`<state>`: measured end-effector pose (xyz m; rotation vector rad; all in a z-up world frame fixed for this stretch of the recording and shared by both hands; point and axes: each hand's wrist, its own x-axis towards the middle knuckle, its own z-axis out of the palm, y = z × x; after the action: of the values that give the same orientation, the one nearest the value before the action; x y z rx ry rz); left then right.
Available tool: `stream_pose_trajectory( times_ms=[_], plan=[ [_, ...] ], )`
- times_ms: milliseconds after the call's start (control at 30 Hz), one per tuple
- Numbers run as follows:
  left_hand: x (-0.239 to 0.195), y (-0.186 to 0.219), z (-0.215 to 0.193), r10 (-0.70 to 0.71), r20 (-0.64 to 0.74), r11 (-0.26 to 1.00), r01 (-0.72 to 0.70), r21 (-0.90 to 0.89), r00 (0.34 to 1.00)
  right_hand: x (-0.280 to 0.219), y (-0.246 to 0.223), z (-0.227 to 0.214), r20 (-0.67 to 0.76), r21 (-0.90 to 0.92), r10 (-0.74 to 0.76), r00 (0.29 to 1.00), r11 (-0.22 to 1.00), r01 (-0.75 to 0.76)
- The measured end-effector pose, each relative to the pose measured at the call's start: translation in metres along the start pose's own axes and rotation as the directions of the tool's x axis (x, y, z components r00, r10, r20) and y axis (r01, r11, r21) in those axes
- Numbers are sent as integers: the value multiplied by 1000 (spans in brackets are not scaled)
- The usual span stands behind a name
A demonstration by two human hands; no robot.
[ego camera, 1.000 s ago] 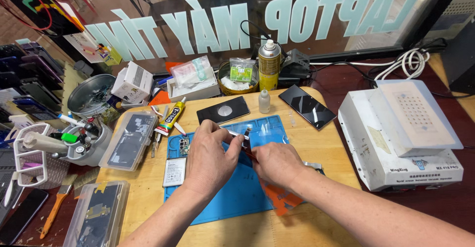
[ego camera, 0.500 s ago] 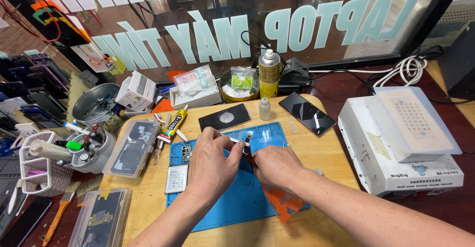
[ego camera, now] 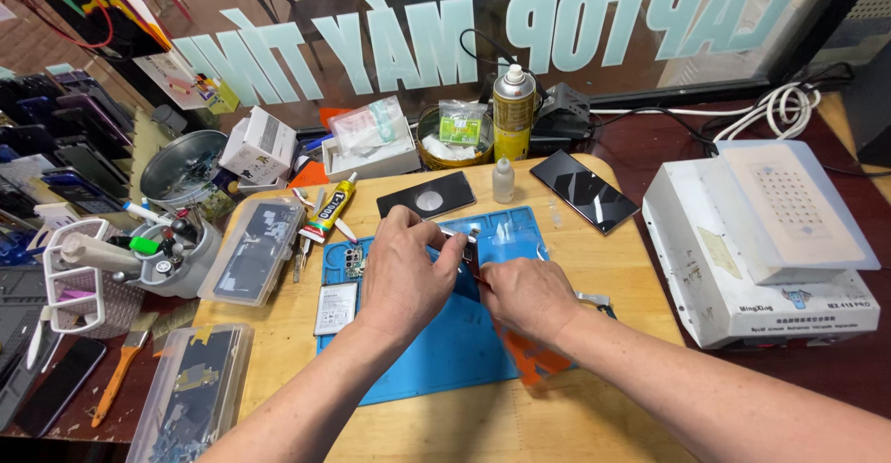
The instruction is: The person uses an orange plastic pry tool to separate the screen assembly from the smartphone frame. They repeatedly slide the tool along the edges to release adhesive and gently pry the screen open.
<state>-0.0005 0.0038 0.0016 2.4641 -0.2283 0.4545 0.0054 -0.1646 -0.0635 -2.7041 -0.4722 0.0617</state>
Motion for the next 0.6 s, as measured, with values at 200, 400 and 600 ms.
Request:
stream_pose_trajectory(
  times_ms=[200,400,600],
  plan=[
    [-6,-4,0,-19,30,1000,20,-11,999,2,4,6,20,-65,-50,999,997,51],
    [-10,-5,0,-1,19,1000,1,-9,1000,2,4,4,119,-111,-61,991,991,74],
    [-9,-6,0,5,18,1000,-4,-2,1000,4,3,1,113,-170,-81,990,980,100]
  ],
)
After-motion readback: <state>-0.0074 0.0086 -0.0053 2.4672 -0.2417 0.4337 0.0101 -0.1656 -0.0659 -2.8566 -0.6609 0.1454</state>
